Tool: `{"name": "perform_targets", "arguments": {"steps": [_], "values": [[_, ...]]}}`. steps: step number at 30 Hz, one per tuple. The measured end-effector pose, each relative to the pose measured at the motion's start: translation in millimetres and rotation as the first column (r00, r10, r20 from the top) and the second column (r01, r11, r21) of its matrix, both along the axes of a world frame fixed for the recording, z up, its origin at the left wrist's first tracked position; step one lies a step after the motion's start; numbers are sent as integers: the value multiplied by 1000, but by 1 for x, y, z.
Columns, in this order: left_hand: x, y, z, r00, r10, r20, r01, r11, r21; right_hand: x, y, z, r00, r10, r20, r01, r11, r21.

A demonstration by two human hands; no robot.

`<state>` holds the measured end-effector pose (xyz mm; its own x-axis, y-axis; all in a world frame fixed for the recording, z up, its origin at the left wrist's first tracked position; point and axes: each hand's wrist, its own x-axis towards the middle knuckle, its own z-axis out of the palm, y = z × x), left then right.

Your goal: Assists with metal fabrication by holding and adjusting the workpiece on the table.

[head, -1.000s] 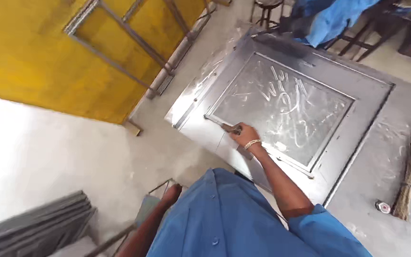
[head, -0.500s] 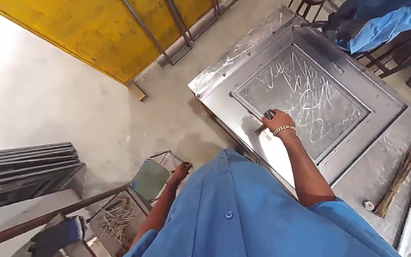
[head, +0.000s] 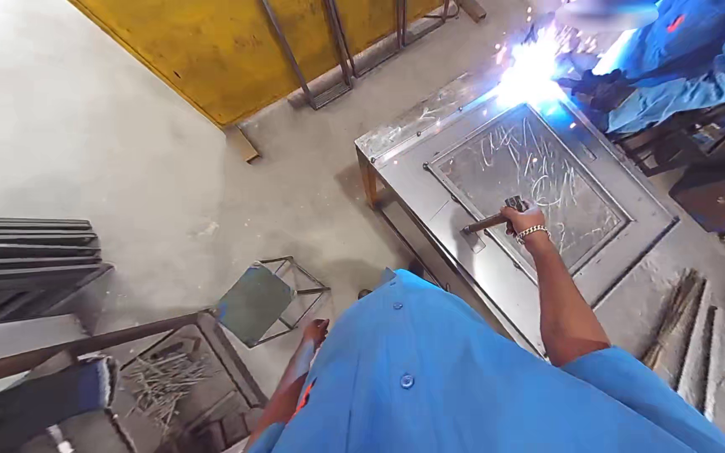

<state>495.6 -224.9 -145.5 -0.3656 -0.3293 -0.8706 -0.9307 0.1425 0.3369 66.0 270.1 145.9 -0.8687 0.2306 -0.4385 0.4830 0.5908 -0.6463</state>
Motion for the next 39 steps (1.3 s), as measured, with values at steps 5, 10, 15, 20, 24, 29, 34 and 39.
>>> {"name": "perform_targets", "arguments": {"steps": [5, 10, 15, 20, 24, 29, 34, 39], "values": [[9, 10, -29, 959, -279, 52, 279, 960, 16, 2, -11, 2, 996, 87, 35, -92, 976, 198], [-10, 23, -21, 955, -295, -3, 295, 953, 61, 2, -40, 14, 979, 175, 102, -202, 890, 410], [-44, 37, 60, 994, -82, -77, 86, 995, 43, 1, -60, 22, 985, 169, 46, -169, 851, 497], [-40, 37, 80, 983, 137, -118, -135, 990, 31, -14, -56, 14, 993, 94, -76, -59, 925, 375], [-1, 34, 33, 965, 231, -127, -231, 973, 10, -18, -41, 13, 993, 105, -47, -91, 966, 242], [29, 52, 29, 983, 172, -70, -177, 982, -73, -23, -9, 1, 988, 111, -108, -112, 994, 2], [29, 67, 30, 984, 173, -39, -176, 979, -98, -43, 24, -8, 984, 72, -160, -111, 961, -253], [-16, 86, 79, 927, 360, -104, -371, 921, -120, -60, 43, -41, 963, 67, -262, -161, 920, -357]]}}
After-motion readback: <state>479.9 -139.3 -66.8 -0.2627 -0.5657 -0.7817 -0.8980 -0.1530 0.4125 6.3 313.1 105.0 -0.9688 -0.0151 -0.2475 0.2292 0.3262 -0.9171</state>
